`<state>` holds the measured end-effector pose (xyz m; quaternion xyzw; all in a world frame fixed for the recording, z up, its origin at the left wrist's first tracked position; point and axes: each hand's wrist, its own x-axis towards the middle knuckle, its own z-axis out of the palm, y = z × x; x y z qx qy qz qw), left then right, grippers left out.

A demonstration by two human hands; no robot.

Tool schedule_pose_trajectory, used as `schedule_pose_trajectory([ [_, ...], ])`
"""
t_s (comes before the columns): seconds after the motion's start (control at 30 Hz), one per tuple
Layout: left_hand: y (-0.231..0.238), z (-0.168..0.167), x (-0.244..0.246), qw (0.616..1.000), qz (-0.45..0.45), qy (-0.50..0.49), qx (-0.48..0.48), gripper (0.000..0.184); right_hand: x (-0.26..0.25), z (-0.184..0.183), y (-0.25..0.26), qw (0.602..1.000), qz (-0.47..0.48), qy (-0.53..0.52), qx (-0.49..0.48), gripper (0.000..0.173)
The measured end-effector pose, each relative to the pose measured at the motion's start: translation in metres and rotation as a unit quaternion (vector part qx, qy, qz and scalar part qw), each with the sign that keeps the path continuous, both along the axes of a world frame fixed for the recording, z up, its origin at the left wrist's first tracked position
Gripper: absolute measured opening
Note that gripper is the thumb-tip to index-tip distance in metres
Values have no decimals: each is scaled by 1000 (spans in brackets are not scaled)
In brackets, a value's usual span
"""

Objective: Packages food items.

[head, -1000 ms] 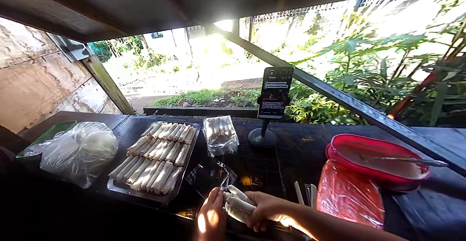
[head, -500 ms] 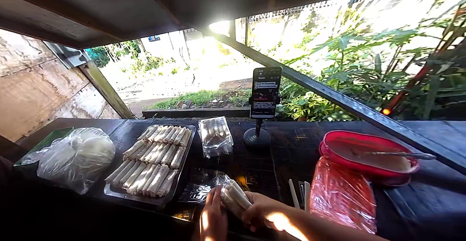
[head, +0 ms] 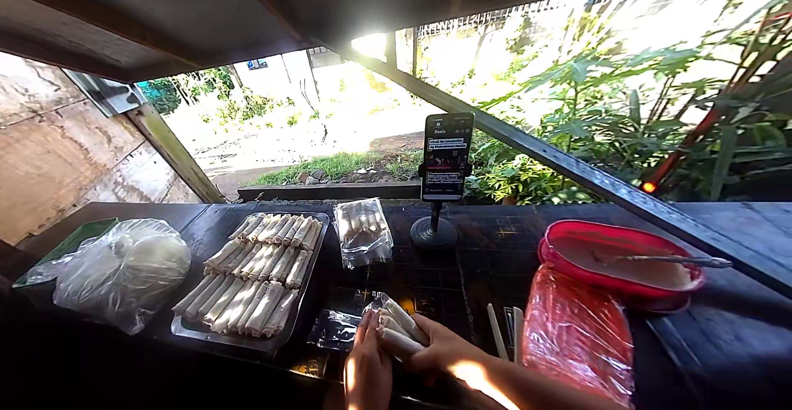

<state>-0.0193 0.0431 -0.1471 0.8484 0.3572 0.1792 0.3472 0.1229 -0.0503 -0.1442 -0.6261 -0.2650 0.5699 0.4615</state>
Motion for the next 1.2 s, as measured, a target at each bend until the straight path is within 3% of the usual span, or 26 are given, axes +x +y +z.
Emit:
schedule_pose_trajectory([
  [0.17, 2, -6, 1, 999, -8, -34, 23, 47, -9, -6, -2, 987, -75, 137, 38, 44],
  [0.27, 6, -5, -3, 999, -1, -42, 23, 48, -7, -8, -5, 984, -71, 160, 43, 39],
  [0.43, 9, 1, -6, 998, 13, -33, 54, 51, -7, -3, -9, 995, -74, 45, 46, 47],
  [0.63, 16, 6, -3, 998, -31, 48, 3, 55, -19, -1, -17, 981, -125, -81, 121, 62],
  [0.77, 16, -1, 2, 996, -54, 73, 0, 54, -21, 0, -20, 967, -154, -74, 187, 64],
  [0.87, 16, -3, 6, 994, -57, 90, -23, 53, -18, 2, -21, 977, -136, -59, 151, 61],
  [1.0, 15, 0, 8, 993, -41, 46, -96, 58, -14, -3, -19, 985, -116, -87, 90, 61],
  [1.2, 15, -3, 7, 988, -36, -58, -138, 60, -5, -21, -20, 951, -100, -258, 138, 66],
])
